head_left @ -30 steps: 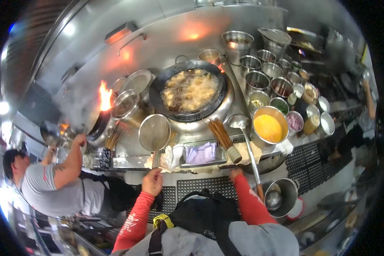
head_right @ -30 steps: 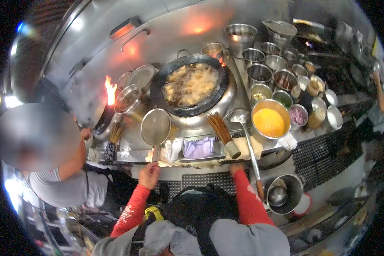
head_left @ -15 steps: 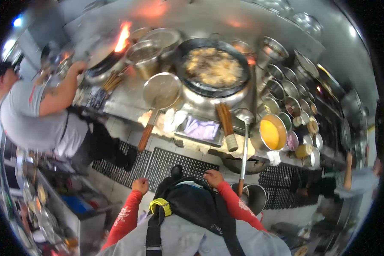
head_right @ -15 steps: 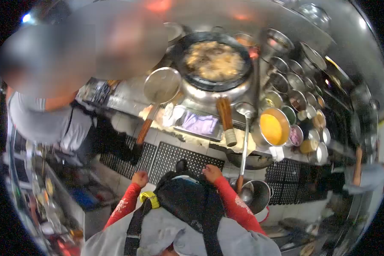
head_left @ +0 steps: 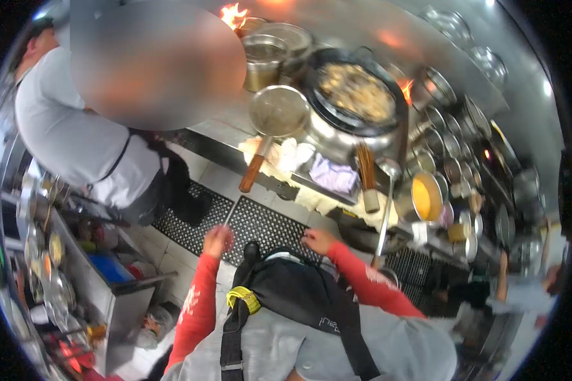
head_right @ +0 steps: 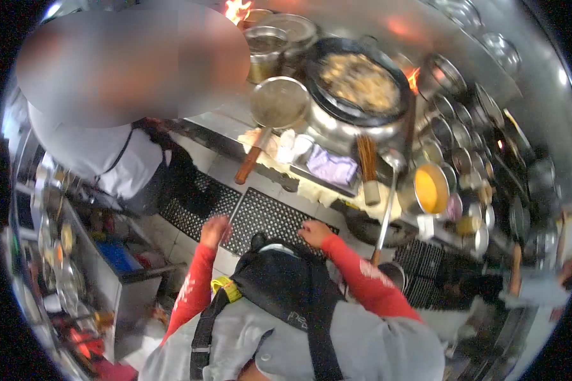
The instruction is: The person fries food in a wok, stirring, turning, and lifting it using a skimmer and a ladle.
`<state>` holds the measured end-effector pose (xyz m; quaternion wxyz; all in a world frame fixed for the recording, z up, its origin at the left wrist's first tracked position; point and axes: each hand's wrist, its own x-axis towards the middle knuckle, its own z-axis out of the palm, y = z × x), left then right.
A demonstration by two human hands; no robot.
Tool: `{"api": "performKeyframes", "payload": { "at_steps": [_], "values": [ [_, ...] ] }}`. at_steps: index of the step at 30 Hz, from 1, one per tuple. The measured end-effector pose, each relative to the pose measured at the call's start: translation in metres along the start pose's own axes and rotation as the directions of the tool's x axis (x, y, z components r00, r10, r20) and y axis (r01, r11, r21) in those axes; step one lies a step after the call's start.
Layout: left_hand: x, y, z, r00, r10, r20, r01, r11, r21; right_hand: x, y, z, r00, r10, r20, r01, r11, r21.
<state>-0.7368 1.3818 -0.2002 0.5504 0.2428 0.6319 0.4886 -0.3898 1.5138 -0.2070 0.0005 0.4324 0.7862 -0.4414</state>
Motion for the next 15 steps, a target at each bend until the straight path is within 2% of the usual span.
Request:
{"api": "performKeyframes", "payload": {
  "at_steps": [1,2,3,4,6,7,8,10,12,13,15],
  "values": [
    [0.021,0.039,0.021,0.994,0.109,0.024,-0.107,0.99,-0.096,0.005,-0.016,-0.002,0.999,-0.02,-0.029,0.019,1.0,-0.022],
    [0.048,0.061,0.035,0.993,0.119,0.019,-0.116,0.987,-0.112,0.008,-0.034,-0.007,1.0,-0.015,-0.012,0.016,0.999,0.036],
    [0.075,0.081,0.049,0.997,0.066,0.032,-0.058,0.98,-0.193,0.01,-0.053,-0.014,0.999,-0.036,-0.028,0.037,0.997,0.066],
    [0.096,0.098,0.063,0.999,0.011,0.047,0.001,0.964,-0.267,0.011,-0.064,-0.012,0.993,-0.041,-0.112,0.054,0.992,0.116],
    [0.114,0.136,0.081,0.951,-0.178,0.251,0.262,0.898,-0.355,0.012,-0.077,-0.014,0.956,-0.058,-0.289,0.116,0.976,0.186],
    [0.132,0.141,0.079,0.851,-0.148,0.503,0.345,0.88,-0.325,0.004,-0.081,-0.018,0.956,-0.026,-0.294,0.086,0.977,0.194],
    [0.141,0.139,0.081,0.85,-0.159,0.501,0.385,0.838,-0.386,-0.002,-0.087,-0.025,0.956,-0.001,-0.294,0.063,0.978,0.199],
    [0.154,0.14,0.08,0.856,-0.127,0.501,0.356,0.848,-0.392,-0.011,-0.085,-0.035,0.942,0.03,-0.335,0.046,0.975,0.216],
    [0.143,0.144,0.066,0.81,-0.074,0.581,0.363,0.842,-0.4,-0.035,-0.072,-0.034,0.909,0.06,-0.413,0.048,0.968,0.246],
    [0.122,0.146,0.06,0.834,-0.019,0.552,0.287,0.868,-0.404,-0.049,-0.067,-0.034,0.882,0.09,-0.463,0.032,0.968,0.249],
    [0.08,0.152,0.047,0.847,0.017,0.532,0.206,0.911,-0.358,-0.074,-0.053,-0.039,0.893,0.214,-0.397,-0.105,0.955,0.277]
  ]
}}
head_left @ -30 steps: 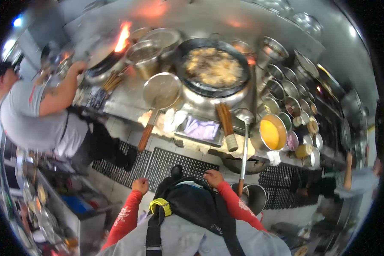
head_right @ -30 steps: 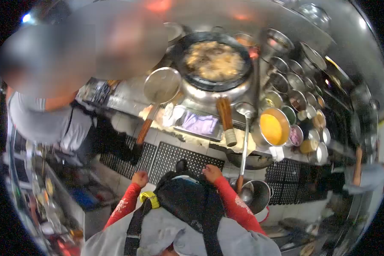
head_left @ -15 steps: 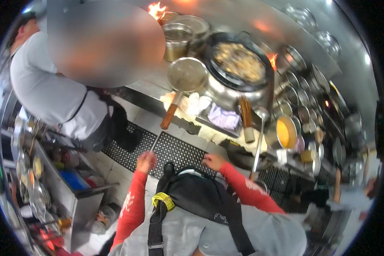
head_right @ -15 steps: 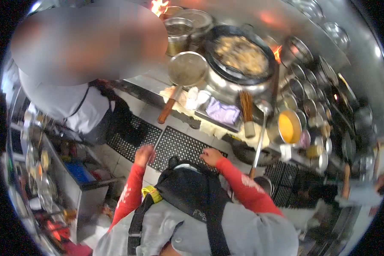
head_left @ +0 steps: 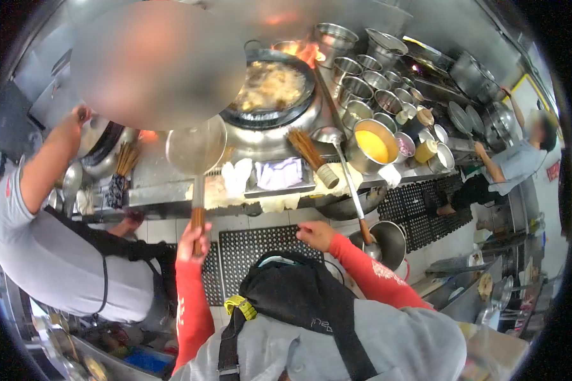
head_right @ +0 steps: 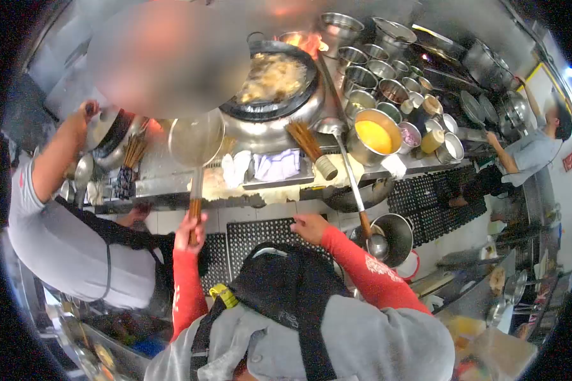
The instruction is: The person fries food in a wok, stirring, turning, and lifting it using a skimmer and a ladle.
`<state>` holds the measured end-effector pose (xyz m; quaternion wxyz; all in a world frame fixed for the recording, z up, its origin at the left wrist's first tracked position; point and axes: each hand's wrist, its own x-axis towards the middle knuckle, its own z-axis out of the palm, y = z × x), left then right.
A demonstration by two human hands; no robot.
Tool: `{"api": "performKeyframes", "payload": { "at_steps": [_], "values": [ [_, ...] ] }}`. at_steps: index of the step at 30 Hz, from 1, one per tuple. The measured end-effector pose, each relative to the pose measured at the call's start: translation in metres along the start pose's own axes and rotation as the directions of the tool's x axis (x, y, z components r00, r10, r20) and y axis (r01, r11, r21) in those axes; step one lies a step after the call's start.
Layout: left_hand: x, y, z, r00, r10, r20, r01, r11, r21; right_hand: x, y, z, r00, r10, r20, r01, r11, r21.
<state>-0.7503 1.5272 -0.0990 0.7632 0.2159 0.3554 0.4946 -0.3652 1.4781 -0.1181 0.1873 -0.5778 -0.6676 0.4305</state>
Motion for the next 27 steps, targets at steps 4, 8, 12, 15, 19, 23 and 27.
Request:
{"api": "performKeyframes", "payload": {
  "at_steps": [4,8,12,15,19,23,27],
  "values": [
    [-0.042,0.007,0.035,0.995,0.089,-0.042,-0.082,0.987,0.141,-0.029,0.024,-0.024,0.991,0.129,-0.024,-0.121,0.968,0.22],
    [-0.011,0.039,0.104,0.974,0.217,-0.06,-0.171,0.886,0.43,-0.041,0.036,-0.038,0.994,0.057,-0.097,-0.045,0.992,0.117],
    [0.07,0.081,0.16,0.895,0.437,-0.087,-0.239,0.635,0.735,-0.048,0.03,-0.059,0.991,0.032,-0.133,-0.011,0.987,0.158],
    [0.13,0.113,0.186,0.818,0.575,-0.021,-0.218,0.343,0.914,-0.061,0.053,-0.06,0.952,-0.019,-0.304,0.093,0.969,0.23],
    [0.221,0.141,0.184,0.825,0.561,-0.07,-0.073,0.228,0.971,-0.093,0.072,-0.058,0.896,0.148,-0.418,0.07,0.883,0.463],
    [0.252,0.143,0.22,0.873,0.458,-0.169,0.026,0.302,0.953,-0.118,0.101,-0.052,0.869,0.221,-0.442,-0.004,0.898,0.44],
    [0.289,0.132,0.242,0.874,0.46,-0.159,0.111,0.131,0.985,-0.125,0.095,-0.055,0.85,0.329,-0.412,-0.142,0.896,0.421]
  ]
}}
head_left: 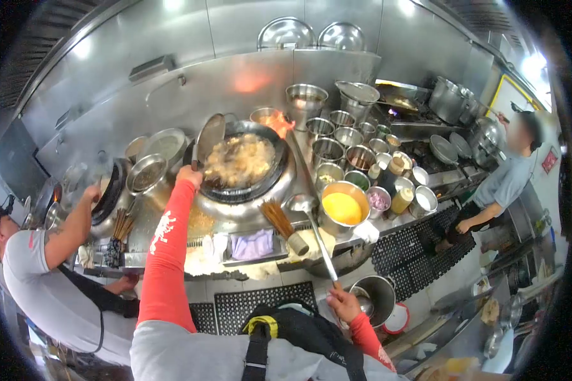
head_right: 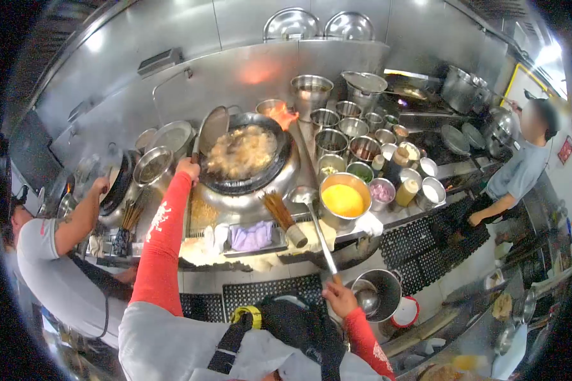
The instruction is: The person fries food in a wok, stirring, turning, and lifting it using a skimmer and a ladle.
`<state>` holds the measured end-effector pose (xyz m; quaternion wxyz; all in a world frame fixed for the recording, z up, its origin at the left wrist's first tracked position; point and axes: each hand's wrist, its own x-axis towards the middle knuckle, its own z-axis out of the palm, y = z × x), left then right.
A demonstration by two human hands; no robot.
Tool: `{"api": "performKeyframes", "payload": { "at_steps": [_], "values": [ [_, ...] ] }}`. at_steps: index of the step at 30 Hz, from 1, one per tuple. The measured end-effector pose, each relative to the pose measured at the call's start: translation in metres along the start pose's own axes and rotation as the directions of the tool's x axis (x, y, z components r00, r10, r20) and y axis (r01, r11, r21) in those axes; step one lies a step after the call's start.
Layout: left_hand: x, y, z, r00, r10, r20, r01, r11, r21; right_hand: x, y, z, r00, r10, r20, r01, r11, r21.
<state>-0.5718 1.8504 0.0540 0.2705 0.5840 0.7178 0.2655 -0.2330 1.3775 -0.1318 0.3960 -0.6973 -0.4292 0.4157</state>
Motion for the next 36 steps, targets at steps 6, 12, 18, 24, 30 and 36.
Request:
{"api": "performKeyframes", "payload": {
  "at_steps": [6,12,18,24,30,36],
  "values": [
    [-0.027,0.038,0.02,0.954,0.295,0.046,-0.294,0.903,0.313,0.006,0.003,0.004,1.0,0.014,0.003,-0.015,0.994,0.104],
    [-0.057,0.01,0.04,0.876,0.472,0.099,-0.446,0.717,0.535,0.009,-0.008,0.005,0.99,-0.138,-0.028,0.135,0.987,-0.087],
    [-0.078,-0.038,0.025,0.841,0.52,0.15,-0.491,0.618,0.614,0.015,-0.005,0.017,0.994,-0.1,0.039,0.102,0.994,-0.05],
    [-0.064,-0.083,-0.005,0.809,0.564,0.163,-0.475,0.466,0.746,0.029,0.001,0.028,0.957,-0.29,0.022,0.288,0.935,-0.206],
    [-0.019,-0.09,-0.021,0.695,0.697,0.174,-0.485,0.277,0.829,0.033,-0.018,0.031,0.978,-0.15,0.147,0.195,0.91,-0.367],
    [0.012,-0.073,-0.029,0.672,0.717,0.188,-0.499,0.25,0.83,0.024,-0.065,0.04,0.973,-0.082,0.218,0.152,0.931,-0.331]
  ]
}}
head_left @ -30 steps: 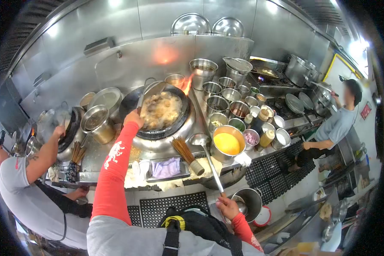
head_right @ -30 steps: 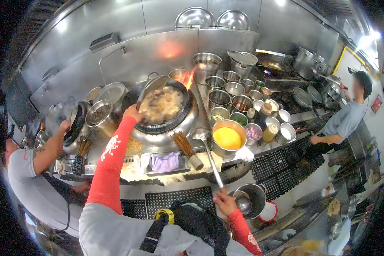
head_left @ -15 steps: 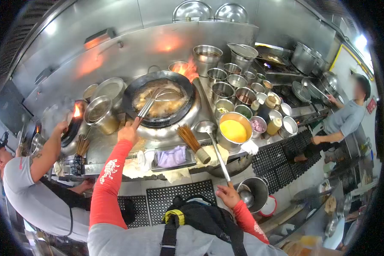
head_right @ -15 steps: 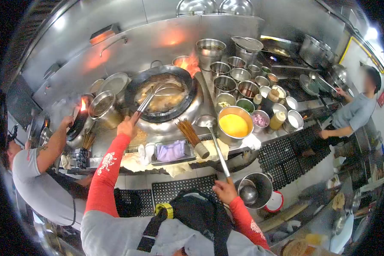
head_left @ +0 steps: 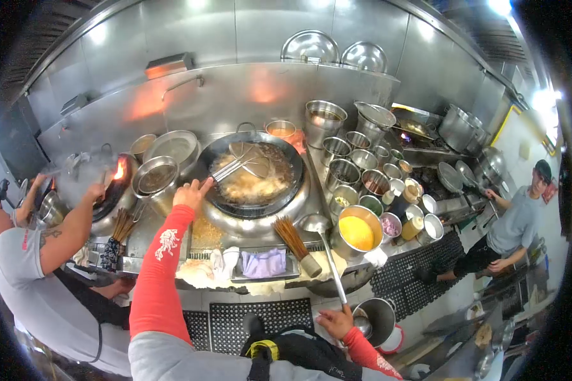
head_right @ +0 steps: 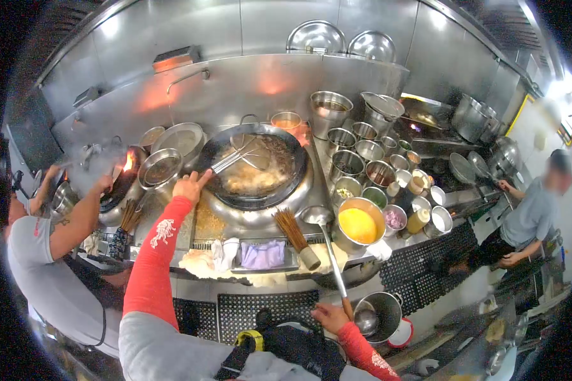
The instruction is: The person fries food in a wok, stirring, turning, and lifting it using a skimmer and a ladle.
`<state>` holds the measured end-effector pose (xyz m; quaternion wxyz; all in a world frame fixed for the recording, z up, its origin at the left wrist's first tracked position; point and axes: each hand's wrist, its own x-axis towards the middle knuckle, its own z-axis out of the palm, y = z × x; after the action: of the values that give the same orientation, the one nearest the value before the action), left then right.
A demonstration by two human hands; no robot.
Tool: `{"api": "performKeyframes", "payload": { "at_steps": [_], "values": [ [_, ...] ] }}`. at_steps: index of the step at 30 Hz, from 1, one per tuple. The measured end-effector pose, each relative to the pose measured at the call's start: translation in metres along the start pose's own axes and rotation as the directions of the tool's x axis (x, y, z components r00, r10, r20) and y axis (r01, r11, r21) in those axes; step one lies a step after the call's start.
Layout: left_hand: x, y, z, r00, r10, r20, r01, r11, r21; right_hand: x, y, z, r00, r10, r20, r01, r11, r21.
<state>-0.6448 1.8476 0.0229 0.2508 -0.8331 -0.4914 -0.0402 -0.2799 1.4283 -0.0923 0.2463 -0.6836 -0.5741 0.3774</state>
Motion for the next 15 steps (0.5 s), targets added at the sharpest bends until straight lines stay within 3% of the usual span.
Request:
{"api": "performKeyframes", "payload": {
  "at_steps": [4,5,8,15],
  "values": [
    [-0.006,-0.008,0.005,0.999,-0.008,0.032,0.01,0.997,-0.075,-0.002,-0.021,-0.004,0.997,0.074,0.022,-0.074,0.997,0.0],
    [-0.011,-0.008,0.006,0.999,-0.022,0.026,0.024,0.996,-0.087,0.001,0.002,0.008,0.996,0.087,0.02,-0.089,0.989,0.118],
    [-0.026,-0.012,0.029,0.993,0.001,-0.116,-0.006,0.999,-0.045,0.009,0.041,0.034,1.0,0.001,-0.022,0.002,0.991,0.137],
    [-0.005,-0.01,-0.003,0.983,0.063,-0.174,-0.064,0.998,0.001,0.014,0.007,0.03,0.995,0.061,0.08,-0.072,0.988,0.136]
  ]
}}
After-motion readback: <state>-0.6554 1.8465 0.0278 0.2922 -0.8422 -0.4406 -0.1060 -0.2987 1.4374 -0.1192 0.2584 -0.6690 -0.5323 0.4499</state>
